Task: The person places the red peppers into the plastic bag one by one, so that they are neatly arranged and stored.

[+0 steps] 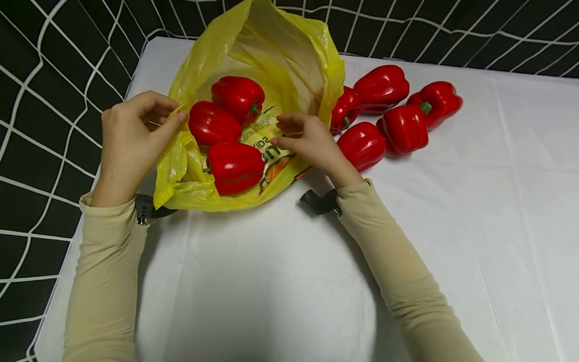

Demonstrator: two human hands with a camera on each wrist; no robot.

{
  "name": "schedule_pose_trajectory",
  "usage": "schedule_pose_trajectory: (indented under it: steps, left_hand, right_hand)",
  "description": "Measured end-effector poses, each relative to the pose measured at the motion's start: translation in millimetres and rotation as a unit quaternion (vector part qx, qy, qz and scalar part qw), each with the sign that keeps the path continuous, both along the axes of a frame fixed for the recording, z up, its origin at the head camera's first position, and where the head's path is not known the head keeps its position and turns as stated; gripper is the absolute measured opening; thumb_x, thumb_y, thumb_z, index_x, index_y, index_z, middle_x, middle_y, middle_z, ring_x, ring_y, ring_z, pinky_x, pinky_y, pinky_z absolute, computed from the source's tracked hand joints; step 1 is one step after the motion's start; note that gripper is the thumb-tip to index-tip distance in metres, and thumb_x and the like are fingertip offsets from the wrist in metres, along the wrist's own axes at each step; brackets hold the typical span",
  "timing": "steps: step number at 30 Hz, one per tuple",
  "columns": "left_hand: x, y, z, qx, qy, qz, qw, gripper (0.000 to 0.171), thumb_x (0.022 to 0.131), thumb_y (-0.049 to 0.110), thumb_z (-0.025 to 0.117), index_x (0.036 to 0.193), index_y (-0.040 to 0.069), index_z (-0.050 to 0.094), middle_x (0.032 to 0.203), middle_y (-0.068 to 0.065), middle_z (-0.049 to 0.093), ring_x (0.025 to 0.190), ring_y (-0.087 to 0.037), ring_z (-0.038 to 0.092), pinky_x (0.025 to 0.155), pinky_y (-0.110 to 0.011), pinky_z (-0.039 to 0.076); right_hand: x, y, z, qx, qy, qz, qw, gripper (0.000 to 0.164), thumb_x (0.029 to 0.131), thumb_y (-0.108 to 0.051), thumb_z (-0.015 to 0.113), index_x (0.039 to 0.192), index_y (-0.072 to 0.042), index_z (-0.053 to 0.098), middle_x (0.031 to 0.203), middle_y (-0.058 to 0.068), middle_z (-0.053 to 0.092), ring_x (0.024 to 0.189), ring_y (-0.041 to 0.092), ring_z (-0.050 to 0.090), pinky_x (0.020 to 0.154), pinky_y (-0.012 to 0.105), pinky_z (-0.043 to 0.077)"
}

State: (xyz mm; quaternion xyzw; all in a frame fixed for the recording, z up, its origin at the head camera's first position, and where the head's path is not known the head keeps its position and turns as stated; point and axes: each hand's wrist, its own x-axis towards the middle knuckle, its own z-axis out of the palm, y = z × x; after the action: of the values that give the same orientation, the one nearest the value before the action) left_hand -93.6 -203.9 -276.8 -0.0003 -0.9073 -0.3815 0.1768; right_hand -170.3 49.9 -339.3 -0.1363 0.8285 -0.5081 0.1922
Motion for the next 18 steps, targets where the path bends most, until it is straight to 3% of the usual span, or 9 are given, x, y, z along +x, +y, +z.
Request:
schedule_pose_trajectory:
  steps: [5,10,13,15,18]
  left_hand:
    - [1.4,0.6,-1.0,0.013,0.029,0.02,0.9993,0.021,0.085,0.015,0.069,0.094,-0.004,0.071,0.087,-0.016,0.068,0.067,0.006,0.051,0.065,-0.006,0.043]
    - [7.4,-0.2,-10.7,0.068,0.081,0.063,0.9924,0.021,0.085,0.014,0.07,0.094,-0.005,0.07,0.087,-0.014,0.069,0.067,0.004,0.054,0.066,-0.01,0.045]
    - [9.5,3.0,-21.1,0.116,0.117,0.081,0.983,0.022,0.085,0.013,0.07,0.093,-0.008,0.069,0.086,-0.013,0.069,0.067,0.001,0.056,0.065,-0.014,0.046]
    - [9.0,6.7,-27.1,0.138,0.122,0.08,0.9795,0.022,0.085,0.013,0.07,0.092,-0.008,0.069,0.086,-0.013,0.068,0.066,-0.001,0.057,0.064,-0.015,0.046]
    - [6.5,12.4,-31.1,0.167,0.107,0.079,0.9769,0.02,0.085,0.014,0.07,0.092,-0.006,0.07,0.084,-0.01,0.068,0.066,-0.004,0.057,0.064,-0.016,0.047]
  right_hand:
    - [6.0,12.5,0.5,0.015,0.01,-0.001,1.0,0.051,0.085,-0.017,0.07,0.131,-0.002,0.053,0.129,0.01,0.056,0.114,0.023,0.056,0.094,0.032,0.047]
    - [16.0,21.1,3.8,-0.029,0.046,0.004,0.999,0.049,0.084,-0.012,0.07,0.128,0.001,0.054,0.126,0.014,0.058,0.114,0.026,0.056,0.095,0.032,0.047]
    - [24.7,30.1,7.9,-0.053,0.089,-0.004,0.995,0.044,0.084,-0.008,0.07,0.124,0.004,0.056,0.121,0.017,0.06,0.111,0.028,0.056,0.095,0.031,0.046]
    - [31.6,38.8,10.6,-0.06,0.134,-0.025,0.989,0.039,0.083,-0.006,0.071,0.119,0.003,0.06,0.116,0.016,0.062,0.106,0.027,0.059,0.087,0.026,0.049]
    - [40.4,54.7,12.0,-0.088,0.219,-0.061,0.97,0.033,0.081,0.001,0.071,0.113,0.006,0.063,0.109,0.016,0.064,0.099,0.024,0.062,0.081,0.022,0.05]
